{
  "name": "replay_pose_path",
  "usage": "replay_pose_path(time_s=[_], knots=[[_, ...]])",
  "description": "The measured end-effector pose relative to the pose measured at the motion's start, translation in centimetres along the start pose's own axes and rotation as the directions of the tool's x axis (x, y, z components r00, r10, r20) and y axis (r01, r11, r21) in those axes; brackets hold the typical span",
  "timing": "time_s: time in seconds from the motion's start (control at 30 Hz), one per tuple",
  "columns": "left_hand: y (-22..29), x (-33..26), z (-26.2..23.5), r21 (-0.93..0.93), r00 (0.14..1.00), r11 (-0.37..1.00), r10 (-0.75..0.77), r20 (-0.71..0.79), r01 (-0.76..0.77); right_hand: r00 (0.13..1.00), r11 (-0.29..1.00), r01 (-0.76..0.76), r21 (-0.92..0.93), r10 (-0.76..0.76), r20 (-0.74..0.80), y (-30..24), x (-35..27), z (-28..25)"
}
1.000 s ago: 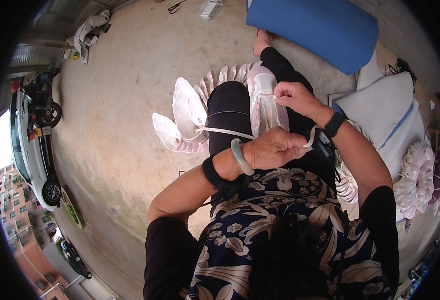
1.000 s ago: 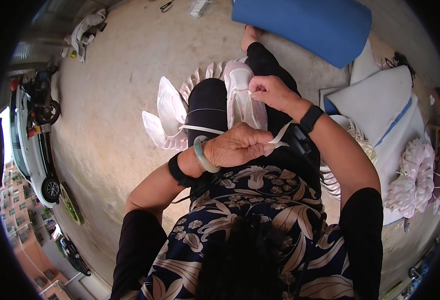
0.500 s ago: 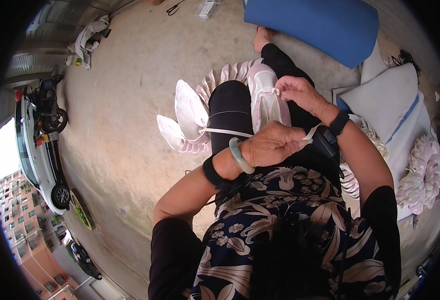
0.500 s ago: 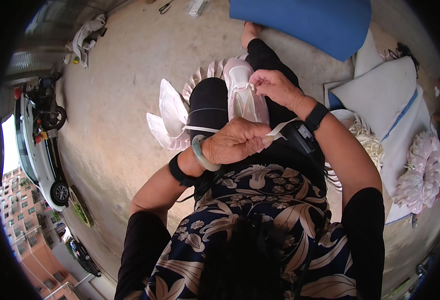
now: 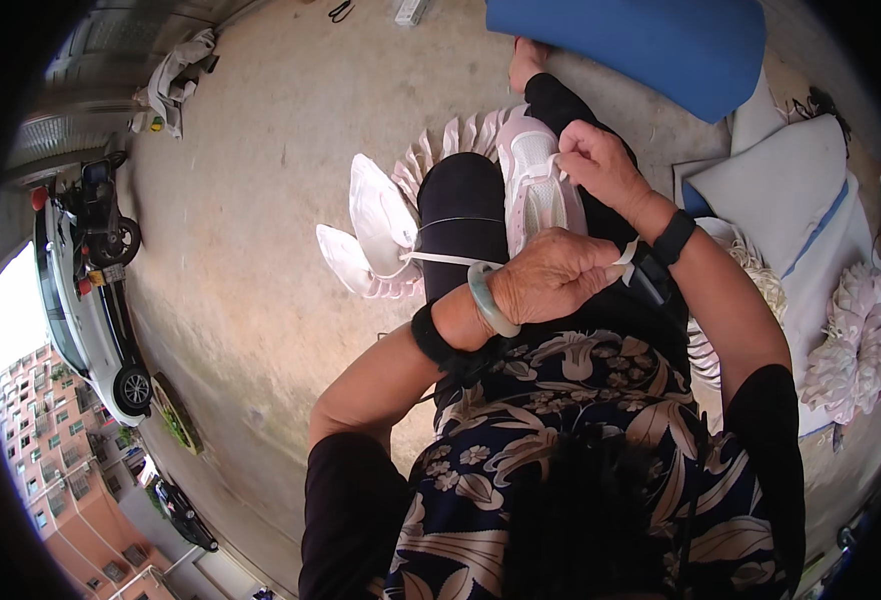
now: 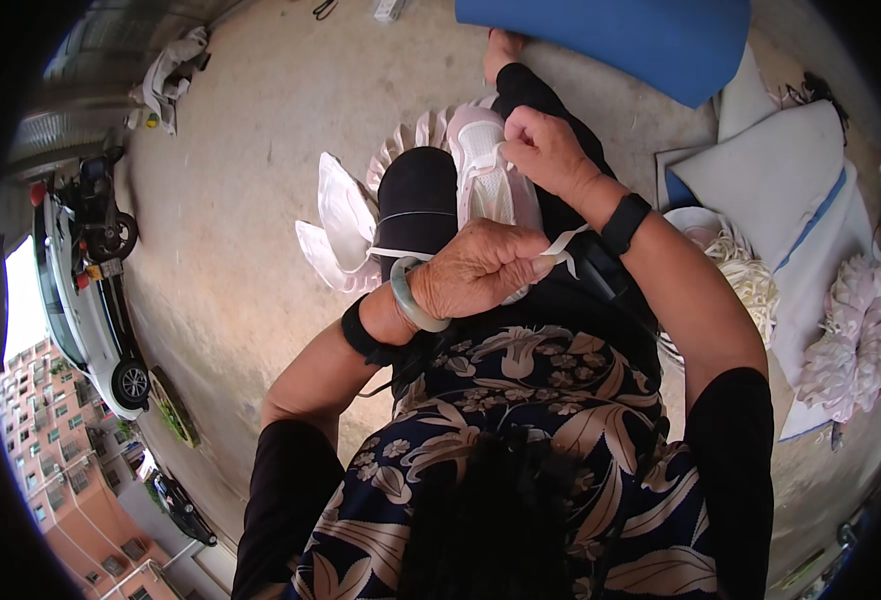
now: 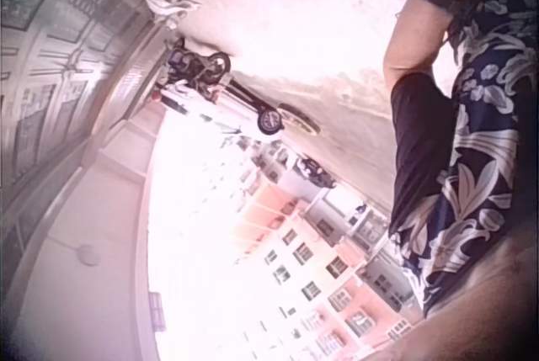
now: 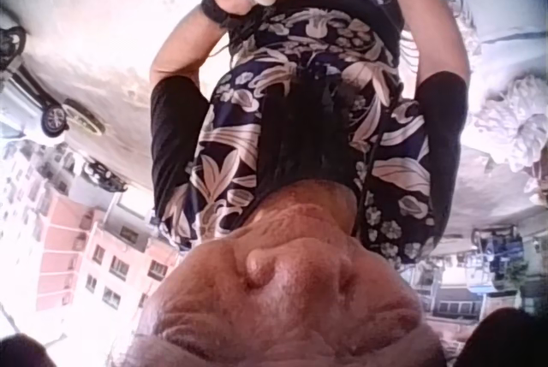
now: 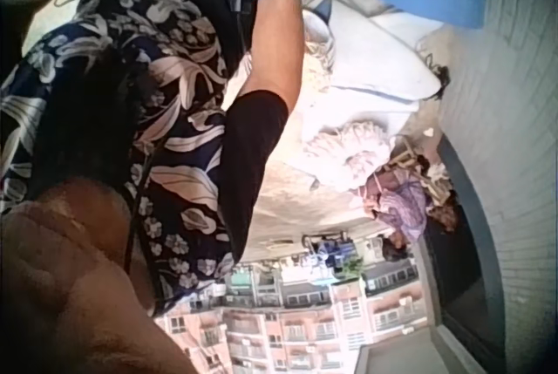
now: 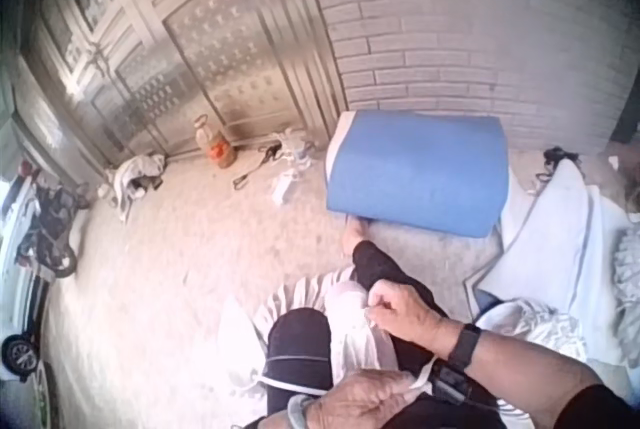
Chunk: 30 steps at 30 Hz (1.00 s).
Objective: The recorder is lacing a pink and white shoe while sitting on a tiled floor.
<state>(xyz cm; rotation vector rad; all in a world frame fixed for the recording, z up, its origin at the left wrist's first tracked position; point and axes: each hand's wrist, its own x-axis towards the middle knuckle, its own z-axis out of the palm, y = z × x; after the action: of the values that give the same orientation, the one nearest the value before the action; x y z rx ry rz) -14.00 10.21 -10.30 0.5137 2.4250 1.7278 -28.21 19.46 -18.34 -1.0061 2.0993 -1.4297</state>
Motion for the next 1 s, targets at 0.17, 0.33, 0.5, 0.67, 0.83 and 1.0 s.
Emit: replay_pose_path(time_s=[0.17,0.33,0.5,0.67,0.83,1.0], knots=[[-0.1,-0.2,0.1,-0.057,1.0,0.998,-0.004,-0.015,0.003,0.889,0.834,-0.362,0.416,0.176,0.422,0.4,-0.4,-1.5],[0.2,-0.5,0.0,-0.033,0.998,0.998,-0.062,0.001,0.062,0.912,0.812,-0.318,0.489,0.12,0.393,1.5,-0.9,-0.9],[-0.2,-0.5,0.3,-0.058,0.998,0.998,-0.038,-0.056,0.035,0.962,0.901,-0.171,0.4,0.064,0.266,2.3,-1.1,-0.2],[-0.7,-0.2,0.3,0.147,0.99,0.989,0.038,-0.136,-0.018,0.991,0.987,0.11,-0.12,-0.118,-0.064,0.5,-1.4,0.9],[-1.2,-0.1,0.4,0.23,0.988,0.972,0.076,-0.131,-0.045,0.93,0.823,0.098,-0.559,-0.275,-0.242,1.4,-1.0,0.1],[-1.4,-1.5,0.3,0.045,0.988,0.997,-0.054,-0.142,0.061,0.943,0.856,0.071,-0.513,-0.225,-0.245,0.4,-1.8,1.0]])
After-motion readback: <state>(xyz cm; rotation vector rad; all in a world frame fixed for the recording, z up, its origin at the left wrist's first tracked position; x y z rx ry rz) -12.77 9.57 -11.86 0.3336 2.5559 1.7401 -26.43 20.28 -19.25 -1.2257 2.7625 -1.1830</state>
